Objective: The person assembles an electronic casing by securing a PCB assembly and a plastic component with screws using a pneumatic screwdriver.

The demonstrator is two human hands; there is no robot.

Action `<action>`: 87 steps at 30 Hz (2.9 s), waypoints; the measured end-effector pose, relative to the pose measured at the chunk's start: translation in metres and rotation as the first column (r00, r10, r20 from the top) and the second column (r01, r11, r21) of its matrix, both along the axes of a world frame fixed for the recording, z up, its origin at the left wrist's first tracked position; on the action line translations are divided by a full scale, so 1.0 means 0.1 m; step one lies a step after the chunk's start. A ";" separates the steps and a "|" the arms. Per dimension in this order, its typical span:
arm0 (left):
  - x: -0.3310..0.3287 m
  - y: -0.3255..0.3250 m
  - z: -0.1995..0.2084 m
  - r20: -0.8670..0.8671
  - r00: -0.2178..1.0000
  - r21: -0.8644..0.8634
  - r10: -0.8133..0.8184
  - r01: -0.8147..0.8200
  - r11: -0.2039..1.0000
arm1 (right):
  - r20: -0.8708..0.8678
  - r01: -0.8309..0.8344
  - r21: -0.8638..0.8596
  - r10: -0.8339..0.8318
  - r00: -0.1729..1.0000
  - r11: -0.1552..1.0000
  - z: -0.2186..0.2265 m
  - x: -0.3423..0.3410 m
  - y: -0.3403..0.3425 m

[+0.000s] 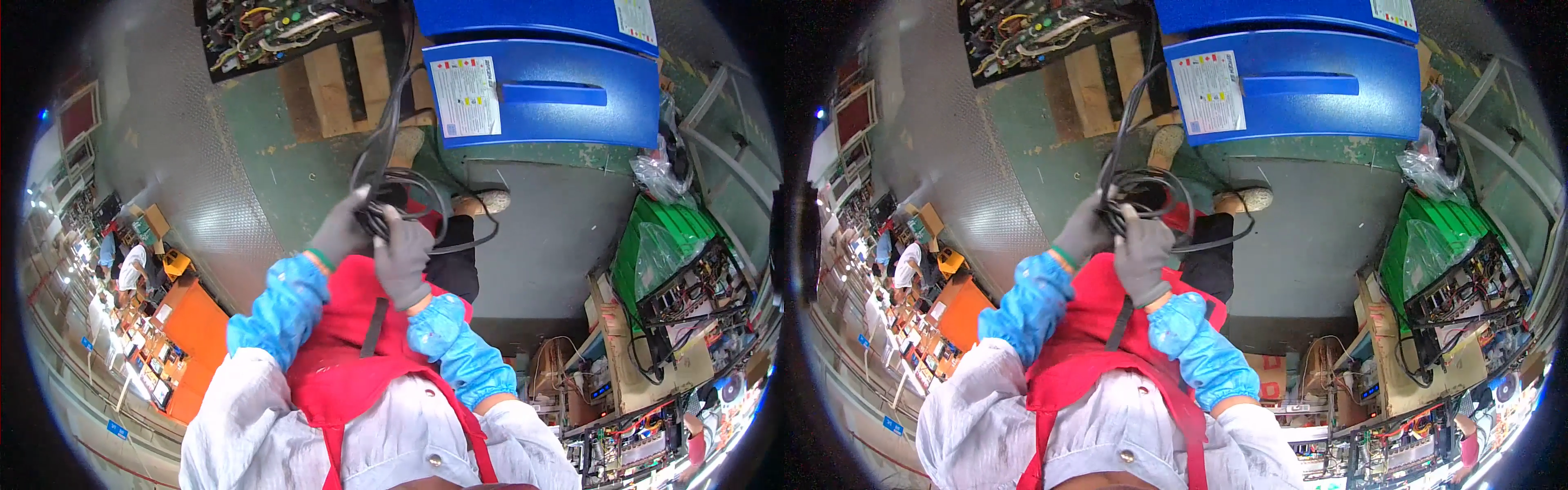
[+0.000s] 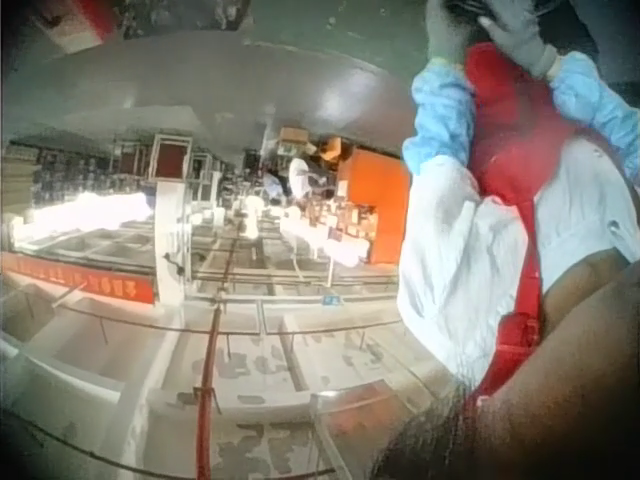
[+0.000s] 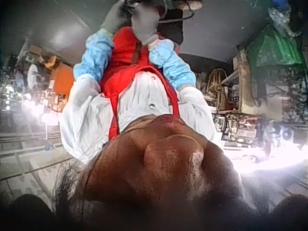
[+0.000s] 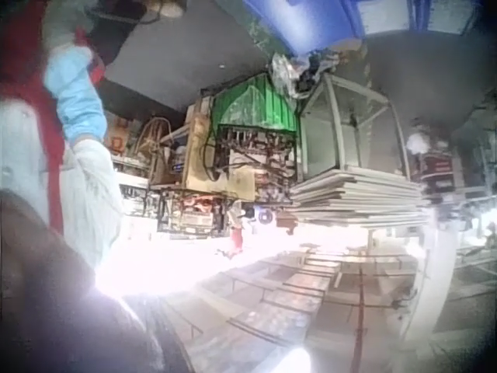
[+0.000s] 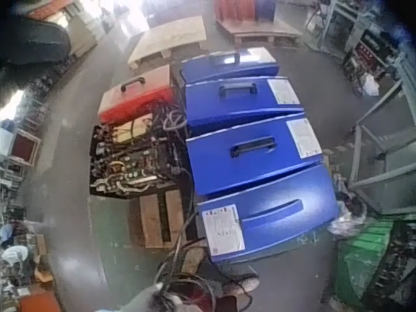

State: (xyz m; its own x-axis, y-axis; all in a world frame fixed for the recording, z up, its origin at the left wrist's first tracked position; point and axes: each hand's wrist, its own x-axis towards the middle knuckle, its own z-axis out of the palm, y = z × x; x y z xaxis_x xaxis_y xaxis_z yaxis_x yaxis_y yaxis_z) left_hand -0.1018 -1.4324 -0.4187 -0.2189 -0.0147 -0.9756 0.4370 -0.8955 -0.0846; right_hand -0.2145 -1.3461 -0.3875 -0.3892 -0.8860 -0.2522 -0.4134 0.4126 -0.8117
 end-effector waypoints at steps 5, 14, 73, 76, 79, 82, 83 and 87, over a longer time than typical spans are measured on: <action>0.57 -1.15 1.26 0.234 0.883 -0.321 -0.406 0.464 0.825 | 0.273 0.146 0.032 -0.149 0.950 0.989 0.70 -0.17 -0.82; 1.00 -2.88 2.00 0.956 -0.128 0.092 -0.263 0.985 -0.144 | 0.571 0.184 0.342 -0.360 0.738 0.921 1.45 -0.25 -0.91; -4.04 -1.39 -0.01 0.857 -0.316 -0.066 -0.408 0.718 -0.693 | -0.238 0.406 0.527 -0.329 0.914 0.747 -1.46 -5.16 -0.31; -4.26 -1.63 -0.07 0.701 -0.555 -0.018 -0.448 0.613 -0.790 | -0.276 0.344 0.555 -0.222 0.935 0.758 -1.27 -5.13 -0.55; -4.39 -1.84 -0.19 0.542 -0.707 -0.052 -0.454 0.511 -0.858 | -0.340 0.332 0.546 -0.159 0.927 0.769 -1.18 -5.18 -0.69; -4.23 -1.91 -0.43 0.452 -0.660 -0.152 -0.600 0.606 -0.781 | -0.251 0.332 0.623 -0.221 0.942 0.708 -1.15 -5.18 -0.85; -4.11 -1.90 -0.62 0.428 -0.571 -0.236 -0.701 0.678 -0.696 | -0.266 0.360 0.625 -0.244 0.933 0.693 -1.16 -5.21 -0.82; -4.13 -1.80 -0.62 0.219 -0.372 -0.358 -0.902 0.829 -0.429 | -0.239 0.356 0.548 -0.267 0.934 0.757 -1.26 -5.21 -0.55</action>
State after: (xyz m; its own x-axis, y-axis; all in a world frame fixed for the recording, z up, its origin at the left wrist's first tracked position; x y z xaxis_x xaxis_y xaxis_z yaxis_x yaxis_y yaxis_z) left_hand -0.5151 -1.6121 -0.4811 -0.3377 0.1564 -0.9282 -0.9404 -0.0140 0.3397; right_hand -0.7360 -1.4011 -0.5135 -0.6879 -0.4160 -0.5947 -0.2670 0.9070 -0.3256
